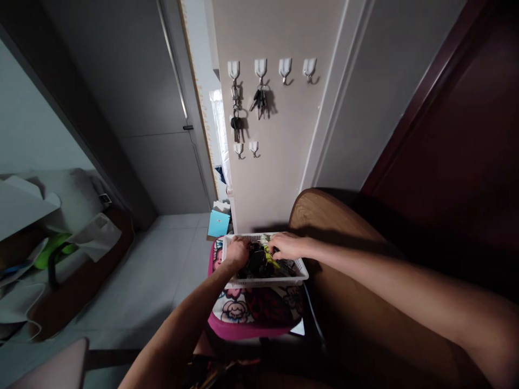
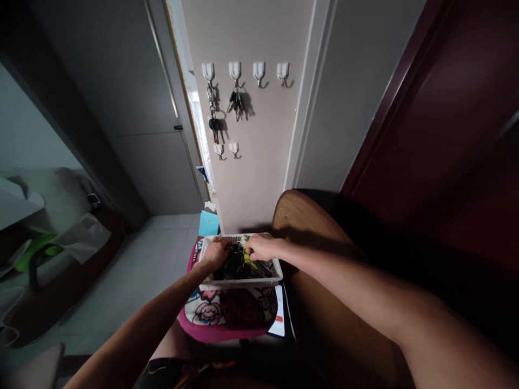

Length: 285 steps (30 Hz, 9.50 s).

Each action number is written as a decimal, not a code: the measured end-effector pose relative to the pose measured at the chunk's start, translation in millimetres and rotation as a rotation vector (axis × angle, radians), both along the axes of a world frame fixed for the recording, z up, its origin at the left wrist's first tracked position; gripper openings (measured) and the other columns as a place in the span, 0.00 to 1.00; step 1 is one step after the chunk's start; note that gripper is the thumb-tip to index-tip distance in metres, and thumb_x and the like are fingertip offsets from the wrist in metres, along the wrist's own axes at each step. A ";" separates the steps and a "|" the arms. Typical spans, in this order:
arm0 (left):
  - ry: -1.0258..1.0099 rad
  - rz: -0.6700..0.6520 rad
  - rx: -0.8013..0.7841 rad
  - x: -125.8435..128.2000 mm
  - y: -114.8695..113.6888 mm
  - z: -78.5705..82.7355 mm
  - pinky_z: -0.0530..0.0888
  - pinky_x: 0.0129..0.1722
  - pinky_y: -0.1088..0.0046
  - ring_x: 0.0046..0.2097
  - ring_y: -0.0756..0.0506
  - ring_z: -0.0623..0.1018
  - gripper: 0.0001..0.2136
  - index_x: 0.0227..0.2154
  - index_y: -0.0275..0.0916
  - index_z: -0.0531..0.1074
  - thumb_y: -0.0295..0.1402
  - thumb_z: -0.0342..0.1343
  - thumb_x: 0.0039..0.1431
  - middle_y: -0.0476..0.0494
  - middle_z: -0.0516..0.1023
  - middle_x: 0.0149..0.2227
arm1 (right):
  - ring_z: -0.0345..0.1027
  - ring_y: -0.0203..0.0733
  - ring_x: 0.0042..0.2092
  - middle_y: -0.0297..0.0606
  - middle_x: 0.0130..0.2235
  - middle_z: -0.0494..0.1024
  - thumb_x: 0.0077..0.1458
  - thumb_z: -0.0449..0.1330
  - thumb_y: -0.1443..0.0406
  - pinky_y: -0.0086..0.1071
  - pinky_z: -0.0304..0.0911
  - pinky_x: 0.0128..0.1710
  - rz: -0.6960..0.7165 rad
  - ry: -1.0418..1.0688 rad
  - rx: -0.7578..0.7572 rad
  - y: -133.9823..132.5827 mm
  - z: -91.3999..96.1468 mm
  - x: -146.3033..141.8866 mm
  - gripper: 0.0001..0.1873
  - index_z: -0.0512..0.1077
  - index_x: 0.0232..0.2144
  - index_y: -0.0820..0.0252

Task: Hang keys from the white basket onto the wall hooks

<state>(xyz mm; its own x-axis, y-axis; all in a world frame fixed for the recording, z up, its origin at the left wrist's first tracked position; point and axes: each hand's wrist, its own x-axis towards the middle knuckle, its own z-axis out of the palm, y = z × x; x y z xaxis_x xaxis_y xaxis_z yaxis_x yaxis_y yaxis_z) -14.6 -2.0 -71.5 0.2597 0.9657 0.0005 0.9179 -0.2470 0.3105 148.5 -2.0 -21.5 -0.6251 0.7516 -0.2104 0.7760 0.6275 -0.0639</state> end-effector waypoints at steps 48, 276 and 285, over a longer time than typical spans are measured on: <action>0.266 -0.177 0.032 0.6 -14.9 11.2 0.63 0.35 0.73 0.41 0.46 0.64 0.12 0.32 0.38 0.65 0.25 0.40 0.45 0.42 0.65 0.38 | 0.60 0.32 0.26 0.33 0.25 0.71 0.34 0.49 0.70 0.23 0.50 0.23 -0.010 -0.083 -0.078 9.4 31.0 3.6 0.12 0.70 0.25 0.61; -1.160 -0.084 -0.174 46.9 42.5 181.3 0.61 0.22 0.81 0.23 0.56 0.67 0.10 0.32 0.34 0.64 0.26 0.46 0.42 0.48 0.68 0.25 | 0.56 0.27 0.21 0.30 0.21 0.64 0.33 0.56 0.61 0.27 0.56 0.23 -0.276 1.727 -0.279 42.7 138.7 16.3 0.11 0.62 0.21 0.62; -1.285 -0.033 -0.061 40.8 47.5 177.0 0.61 0.20 0.81 0.18 0.57 0.65 0.05 0.24 0.33 0.63 0.23 0.50 0.39 0.54 0.62 0.15 | 0.57 0.28 0.21 0.29 0.20 0.62 0.33 0.56 0.60 0.27 0.56 0.24 -0.324 1.782 -0.282 41.3 114.3 21.1 0.11 0.61 0.20 0.61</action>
<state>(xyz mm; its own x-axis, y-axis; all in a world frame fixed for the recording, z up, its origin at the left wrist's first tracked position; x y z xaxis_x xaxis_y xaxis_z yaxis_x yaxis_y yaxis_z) 26.2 45.6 105.4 0.1298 0.9662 0.2229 -0.0528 -0.2177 0.9746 169.6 39.4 92.8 -0.0746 0.9385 0.3371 -0.2515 0.3094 -0.9171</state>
